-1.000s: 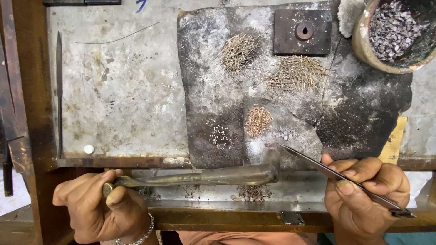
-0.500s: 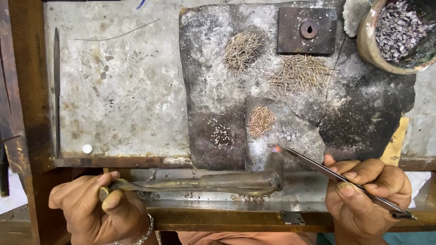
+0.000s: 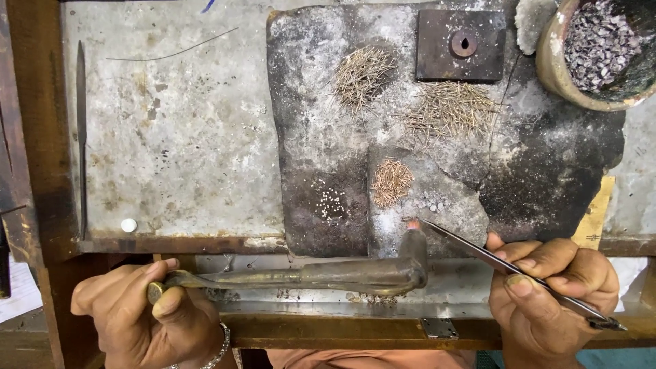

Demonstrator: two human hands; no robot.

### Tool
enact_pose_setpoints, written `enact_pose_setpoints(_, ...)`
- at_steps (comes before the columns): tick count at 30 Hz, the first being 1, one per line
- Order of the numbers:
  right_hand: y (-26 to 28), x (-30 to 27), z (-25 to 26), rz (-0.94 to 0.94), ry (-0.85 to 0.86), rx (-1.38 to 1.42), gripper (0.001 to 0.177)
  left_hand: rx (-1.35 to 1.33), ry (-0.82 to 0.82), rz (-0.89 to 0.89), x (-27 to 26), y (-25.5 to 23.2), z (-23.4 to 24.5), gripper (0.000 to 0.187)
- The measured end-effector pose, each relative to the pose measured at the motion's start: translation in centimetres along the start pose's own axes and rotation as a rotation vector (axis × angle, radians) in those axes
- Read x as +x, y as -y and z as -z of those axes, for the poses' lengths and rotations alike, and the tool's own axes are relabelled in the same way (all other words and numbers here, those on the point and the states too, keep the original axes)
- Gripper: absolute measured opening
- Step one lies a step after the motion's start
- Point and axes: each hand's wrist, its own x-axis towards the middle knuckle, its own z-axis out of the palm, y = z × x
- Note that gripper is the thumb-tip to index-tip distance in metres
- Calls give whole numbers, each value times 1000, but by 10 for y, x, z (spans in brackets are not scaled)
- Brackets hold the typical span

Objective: Soldering small metal components using a mouth-blown torch and tweezers on a jewelry workbench.

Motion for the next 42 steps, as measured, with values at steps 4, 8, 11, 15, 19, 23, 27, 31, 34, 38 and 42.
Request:
enact_pose_setpoints(4, 1, -2, 2, -9, 10, -12, 36, -30, -40, -15, 0, 2, -2, 38)
enact_pose_setpoints(8, 2, -2, 2, -18, 4, -15, 35, -6, 7, -7, -1, 2, 1, 37)
enact_pose_setpoints(11, 2, -2, 1, -20, -4, -18, 35, -3, 11, 9, -2, 2, 1, 39)
enact_pose_setpoints(15, 3, -2, 1, -21, -5, -29, 34, -20, -20, -13, -1, 4, -2, 40)
enact_pose_setpoints(19, 0, -2, 4, -5, 24, -1, 35, -8, 6, 15, -1, 0, 3, 40)
enact_pose_setpoints(23, 0, -3, 1, -2, -7, -4, 33, 25, 67, 43, -3, 3, 8, 40)
enact_pose_setpoints(27, -2, -1, 6, 14, 49, 35, 37, 9, 7, 55, -5, 11, 7, 43)
enact_pose_setpoints(31, 0, -2, 2, -6, 5, -6, 34, 30, 9, 63, -7, 13, 8, 43)
enact_pose_setpoints(34, 1, -2, 0, -16, -14, -14, 34, 14, -35, 75, -7, 13, 4, 43)
enact_pose_setpoints(38, 3, 0, 1, -23, 2, -10, 34, 16, -100, 22, -5, 26, 2, 43)
enact_pose_setpoints(42, 11, 0, 11, -51, 63, -2, 33, -43, -171, -107, 5, 32, 2, 44)
